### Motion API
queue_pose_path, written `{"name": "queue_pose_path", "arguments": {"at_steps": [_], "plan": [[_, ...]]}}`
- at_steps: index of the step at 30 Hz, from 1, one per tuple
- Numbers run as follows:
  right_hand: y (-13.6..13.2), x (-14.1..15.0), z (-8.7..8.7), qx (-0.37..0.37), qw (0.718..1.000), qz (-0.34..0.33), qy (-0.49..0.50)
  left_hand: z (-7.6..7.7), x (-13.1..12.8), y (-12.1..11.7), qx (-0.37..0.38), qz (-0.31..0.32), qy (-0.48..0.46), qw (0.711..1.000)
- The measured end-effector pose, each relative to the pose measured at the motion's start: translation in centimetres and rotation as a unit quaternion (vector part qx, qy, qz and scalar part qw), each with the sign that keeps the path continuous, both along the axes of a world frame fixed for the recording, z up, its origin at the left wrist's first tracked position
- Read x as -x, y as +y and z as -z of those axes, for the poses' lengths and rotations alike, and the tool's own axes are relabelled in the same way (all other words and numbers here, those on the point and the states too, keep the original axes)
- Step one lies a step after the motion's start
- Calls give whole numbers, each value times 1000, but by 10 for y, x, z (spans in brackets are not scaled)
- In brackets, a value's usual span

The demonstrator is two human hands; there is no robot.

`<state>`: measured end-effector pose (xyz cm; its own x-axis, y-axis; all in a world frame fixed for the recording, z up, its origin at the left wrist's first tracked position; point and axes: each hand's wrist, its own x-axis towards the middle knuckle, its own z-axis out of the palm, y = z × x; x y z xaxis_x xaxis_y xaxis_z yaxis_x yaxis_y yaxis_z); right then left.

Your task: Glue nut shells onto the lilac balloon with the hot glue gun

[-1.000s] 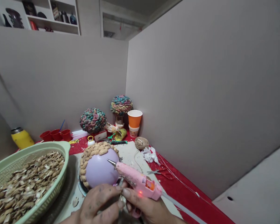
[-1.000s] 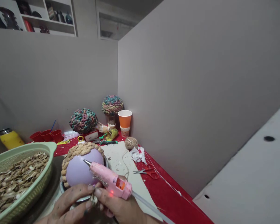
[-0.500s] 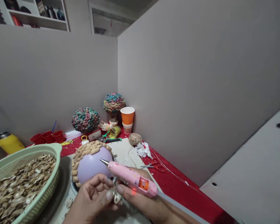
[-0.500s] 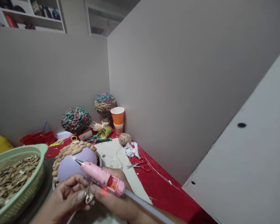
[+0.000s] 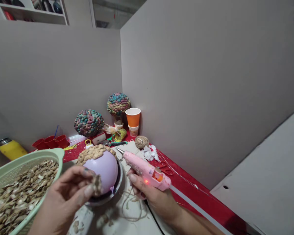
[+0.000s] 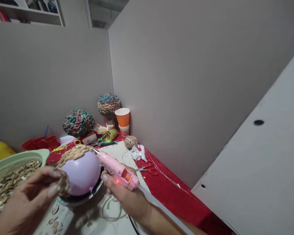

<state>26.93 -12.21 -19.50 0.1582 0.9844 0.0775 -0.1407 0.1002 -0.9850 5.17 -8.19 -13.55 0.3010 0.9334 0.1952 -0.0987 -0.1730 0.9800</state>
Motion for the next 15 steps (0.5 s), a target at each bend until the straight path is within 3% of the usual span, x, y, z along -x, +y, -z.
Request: {"name": "queue_pose_path", "arguments": {"at_steps": [2, 4, 6, 8, 11, 15], "plan": [[1, 0, 3, 24, 1000, 18, 5, -11, 7, 4, -151, -108, 66, 980], [1, 1, 3, 32, 999, 29, 6, -19, 7, 7, -271, -178, 145, 935], [1, 2, 1, 46, 997, 56, 1, -23, 0, 12, -373, -194, 229, 878], [2, 3, -1, 48, 993, 104, -7, -25, -12, 20, -459, -166, 298, 820], [9, 1, 0, 2, 988, 156, 14, -24, -28, 34, -505, -130, 358, 775], [27, -4, 12, -23, 995, 69, 75, -22, -40, 45, -518, -120, 401, 746]]}}
